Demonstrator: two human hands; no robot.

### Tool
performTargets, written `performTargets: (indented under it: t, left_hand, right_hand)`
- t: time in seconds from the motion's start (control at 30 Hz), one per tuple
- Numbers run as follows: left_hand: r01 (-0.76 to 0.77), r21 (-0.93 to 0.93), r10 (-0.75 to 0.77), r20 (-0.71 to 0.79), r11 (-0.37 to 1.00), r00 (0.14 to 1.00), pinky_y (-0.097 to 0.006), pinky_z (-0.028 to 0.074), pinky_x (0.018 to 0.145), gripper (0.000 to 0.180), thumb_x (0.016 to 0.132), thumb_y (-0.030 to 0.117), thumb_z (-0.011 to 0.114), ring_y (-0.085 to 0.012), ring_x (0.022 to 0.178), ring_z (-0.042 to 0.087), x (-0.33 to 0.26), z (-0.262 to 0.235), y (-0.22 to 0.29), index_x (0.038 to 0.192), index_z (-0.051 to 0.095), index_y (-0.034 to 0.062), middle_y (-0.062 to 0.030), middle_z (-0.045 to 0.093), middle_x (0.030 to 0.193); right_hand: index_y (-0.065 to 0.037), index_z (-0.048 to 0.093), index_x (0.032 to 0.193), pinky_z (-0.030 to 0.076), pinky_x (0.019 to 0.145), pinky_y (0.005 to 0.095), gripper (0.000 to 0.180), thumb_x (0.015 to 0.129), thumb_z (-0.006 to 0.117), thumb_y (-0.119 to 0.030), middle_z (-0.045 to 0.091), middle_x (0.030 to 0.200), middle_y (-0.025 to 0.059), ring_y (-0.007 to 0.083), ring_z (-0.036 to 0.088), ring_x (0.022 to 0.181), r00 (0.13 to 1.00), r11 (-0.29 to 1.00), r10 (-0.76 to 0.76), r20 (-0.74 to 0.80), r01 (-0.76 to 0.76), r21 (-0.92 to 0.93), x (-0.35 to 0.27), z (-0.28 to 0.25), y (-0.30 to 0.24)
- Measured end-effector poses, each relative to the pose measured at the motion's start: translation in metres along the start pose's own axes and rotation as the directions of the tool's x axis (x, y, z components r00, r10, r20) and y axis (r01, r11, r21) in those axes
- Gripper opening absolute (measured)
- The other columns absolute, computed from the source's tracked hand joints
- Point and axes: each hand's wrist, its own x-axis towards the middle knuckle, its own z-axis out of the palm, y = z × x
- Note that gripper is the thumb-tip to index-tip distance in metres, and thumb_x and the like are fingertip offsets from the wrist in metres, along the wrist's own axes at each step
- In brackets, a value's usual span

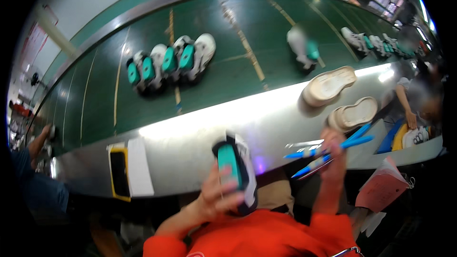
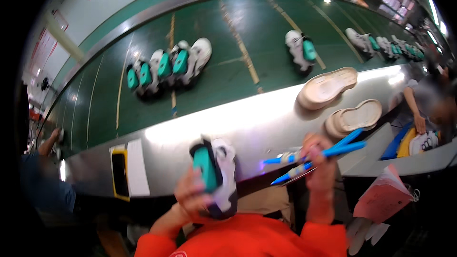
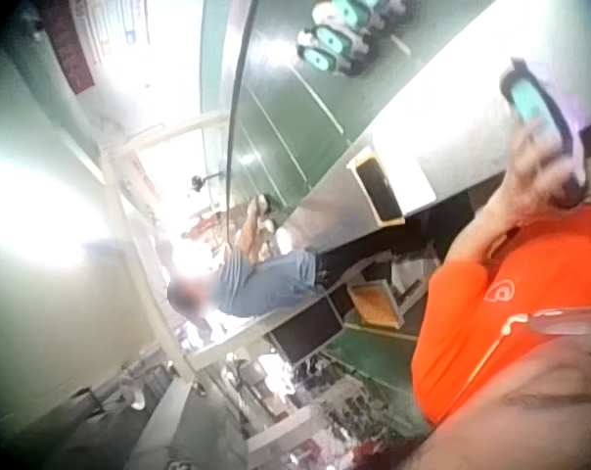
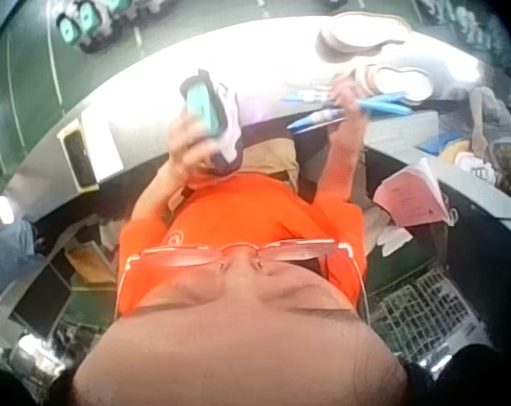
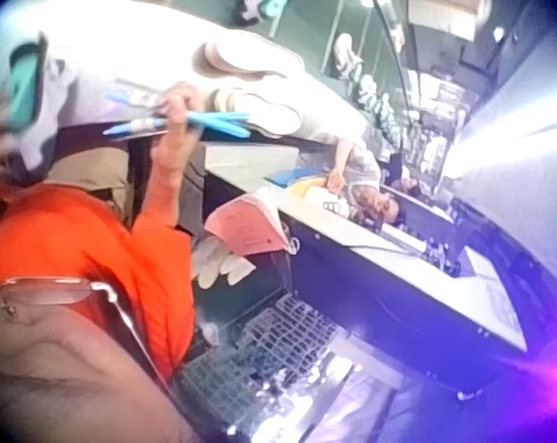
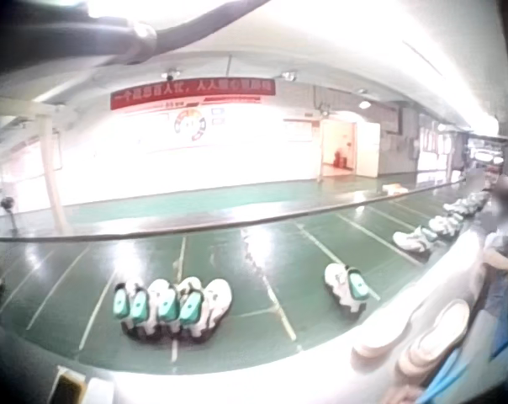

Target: The person picks up white sneakers with teal accents from a conveyor belt and uses a blue-handled tool to trim excess material from the shoe's sole. The person handles the shoes one at a time, performing the trimming action and then placing the finished shoes back onto the moving belt.

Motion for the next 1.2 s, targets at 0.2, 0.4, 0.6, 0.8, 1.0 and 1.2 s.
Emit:
performTargets:
  t: [0.2,0.4,0.6,0.8,1.0,1.2]
  left_hand:
    - [-0.219,0.143,0.188,0.202,0.965,0.961,-0.061,0.023,0.099,0.057,0.063,0.030,0.074,-0.0373,0.128,0.016,-0.057,0.054,-0.037,0.111,0.047,0.0449,-0.0150,0.027,0.130]
    - [-0.025,-0.102,0.057,0.323,0.994,0.945,-0.057,0.024,0.100,0.057,0.058,0.040,0.079,-0.0492,0.126,0.018,0.032,0.076,-0.107,0.110,0.056,0.0311,-0.0193,0.020,0.138]
    - [0.094,0.019,-0.092,0.446,0.995,0.890,-0.044,0.025,0.103,0.071,0.067,0.038,0.071,-0.0402,0.129,0.020,0.165,0.127,-0.195,0.129,0.041,0.0194,-0.0198,0.014,0.143]
    - [0.380,-0.019,-0.367,0.225,0.925,0.903,-0.039,0.024,0.103,0.081,0.070,0.025,0.072,-0.0334,0.128,0.025,0.120,0.124,-0.156,0.134,0.026,0.0059,-0.0170,0.023,0.139]
    - [0.839,-0.016,-0.659,-0.627,0.545,0.416,-0.037,0.024,0.102,0.082,0.066,0.018,0.076,-0.0293,0.121,0.030,0.041,0.033,-0.195,0.131,0.029,0.0023,-0.0163,0.024,0.131]
    - [0.839,0.125,-0.637,-0.594,0.530,0.491,-0.033,0.042,0.084,0.080,0.061,0.024,0.080,-0.0249,0.102,0.051,0.063,0.023,-0.286,0.126,0.039,0.0008,-0.0150,0.050,0.115]
  right_hand:
    - [-0.005,0.046,0.067,0.033,0.056,0.0211,0.021,0.081,0.052,-0.019,0.043,0.067,0.0033,0.0093,0.041,0.062,0.932,0.956,0.293,-0.213,-0.278,0.097,-0.042,-0.029,0.034]
    - [-0.005,0.047,0.066,0.032,0.058,0.0208,0.021,0.081,0.053,-0.018,0.045,0.066,0.0026,0.0088,0.041,0.061,0.947,0.969,0.234,-0.219,-0.210,0.127,-0.060,-0.038,0.044]
    - [-0.003,0.050,0.068,0.035,0.062,0.0211,0.019,0.083,0.051,-0.015,0.050,0.069,0.0029,0.0077,0.044,0.065,0.967,0.958,0.217,-0.130,-0.185,0.220,-0.068,-0.028,0.051]
    - [-0.003,0.051,0.070,0.036,0.061,0.0205,0.018,0.083,0.052,-0.016,0.050,0.069,0.0023,0.0075,0.044,0.065,0.933,0.899,0.343,-0.112,-0.291,0.328,-0.080,-0.022,0.067]
    - [-0.004,0.051,0.072,0.035,0.060,0.0194,0.019,0.085,0.052,-0.018,0.051,0.072,0.0007,0.0055,0.042,0.066,0.863,0.811,0.503,-0.051,-0.450,0.375,-0.087,-0.019,0.084]
    - [-0.006,0.052,0.074,0.036,0.057,0.0188,0.017,0.085,0.053,-0.019,0.051,0.071,-0.0003,0.0048,0.042,0.064,0.842,0.801,0.539,-0.029,-0.502,0.327,-0.095,-0.012,0.081]
